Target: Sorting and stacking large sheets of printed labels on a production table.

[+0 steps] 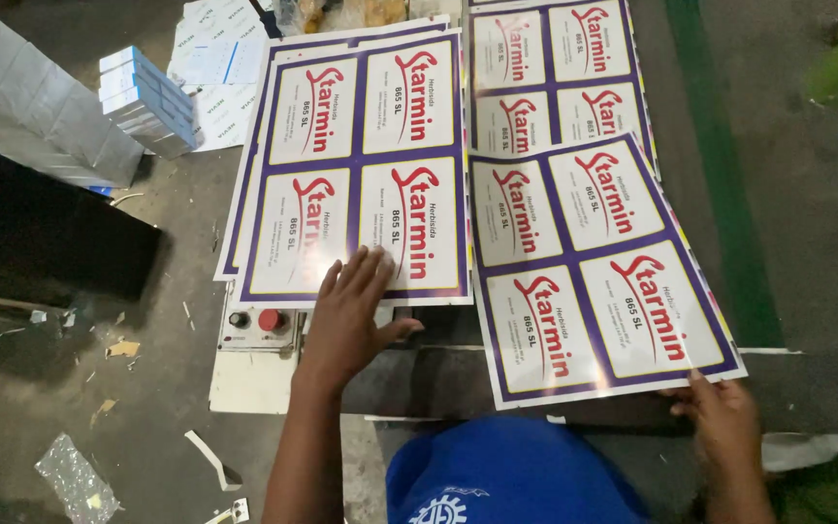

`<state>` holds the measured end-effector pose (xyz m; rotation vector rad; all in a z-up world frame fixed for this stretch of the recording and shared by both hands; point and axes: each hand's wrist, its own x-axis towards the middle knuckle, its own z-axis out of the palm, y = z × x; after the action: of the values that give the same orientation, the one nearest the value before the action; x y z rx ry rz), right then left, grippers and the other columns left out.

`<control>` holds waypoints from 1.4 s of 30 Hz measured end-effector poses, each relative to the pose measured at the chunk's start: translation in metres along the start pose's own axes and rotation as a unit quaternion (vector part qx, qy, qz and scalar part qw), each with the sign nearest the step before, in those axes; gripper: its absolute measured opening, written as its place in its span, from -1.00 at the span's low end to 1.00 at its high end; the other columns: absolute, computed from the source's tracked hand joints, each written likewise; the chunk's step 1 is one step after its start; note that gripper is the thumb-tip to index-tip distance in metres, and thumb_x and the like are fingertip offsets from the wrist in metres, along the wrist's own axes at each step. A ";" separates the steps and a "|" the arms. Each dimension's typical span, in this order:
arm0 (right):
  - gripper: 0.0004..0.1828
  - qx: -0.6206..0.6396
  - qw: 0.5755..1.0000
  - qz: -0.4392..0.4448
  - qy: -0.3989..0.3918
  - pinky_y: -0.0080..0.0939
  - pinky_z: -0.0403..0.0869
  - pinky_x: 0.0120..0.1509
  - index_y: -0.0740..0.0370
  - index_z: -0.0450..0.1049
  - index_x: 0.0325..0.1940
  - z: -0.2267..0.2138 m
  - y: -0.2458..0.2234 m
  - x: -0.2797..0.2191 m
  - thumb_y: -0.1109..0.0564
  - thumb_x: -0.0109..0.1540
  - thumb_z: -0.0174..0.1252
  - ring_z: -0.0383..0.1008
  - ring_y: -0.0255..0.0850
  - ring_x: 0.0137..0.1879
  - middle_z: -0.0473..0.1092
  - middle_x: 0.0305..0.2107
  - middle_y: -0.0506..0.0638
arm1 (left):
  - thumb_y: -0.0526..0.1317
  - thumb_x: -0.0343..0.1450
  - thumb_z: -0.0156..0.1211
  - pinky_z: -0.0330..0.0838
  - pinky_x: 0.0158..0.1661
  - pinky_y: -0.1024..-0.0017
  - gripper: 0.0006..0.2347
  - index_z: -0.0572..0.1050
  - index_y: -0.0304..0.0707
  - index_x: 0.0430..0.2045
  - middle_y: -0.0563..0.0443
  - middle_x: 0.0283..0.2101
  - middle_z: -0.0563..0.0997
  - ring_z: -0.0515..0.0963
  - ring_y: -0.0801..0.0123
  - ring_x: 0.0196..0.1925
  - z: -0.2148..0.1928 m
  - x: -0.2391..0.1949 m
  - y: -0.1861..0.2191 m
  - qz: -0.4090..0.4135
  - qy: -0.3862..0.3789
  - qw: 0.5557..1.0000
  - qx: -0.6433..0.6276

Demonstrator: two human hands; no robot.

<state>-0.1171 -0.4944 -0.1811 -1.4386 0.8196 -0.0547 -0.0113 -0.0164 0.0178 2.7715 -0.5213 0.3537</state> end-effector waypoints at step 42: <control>-0.50 -0.030 0.966 -0.016 -0.258 -0.23 0.49 -0.28 0.21 0.39 0.35 0.109 -0.031 -0.021 0.05 0.33 0.07 0.58 -0.18 -0.19 0.58 -0.07 0.16 | -0.36 0.33 0.37 0.58 -0.18 0.24 -0.83 0.62 -0.33 -0.23 -0.14 -0.13 0.68 0.70 0.07 -0.15 0.029 -0.001 0.092 0.063 0.150 0.976 -0.145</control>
<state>-0.0622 -0.3971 -0.1534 -1.4342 0.3704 0.3123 -0.0430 -0.1075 0.0134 2.3558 -0.6187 0.6553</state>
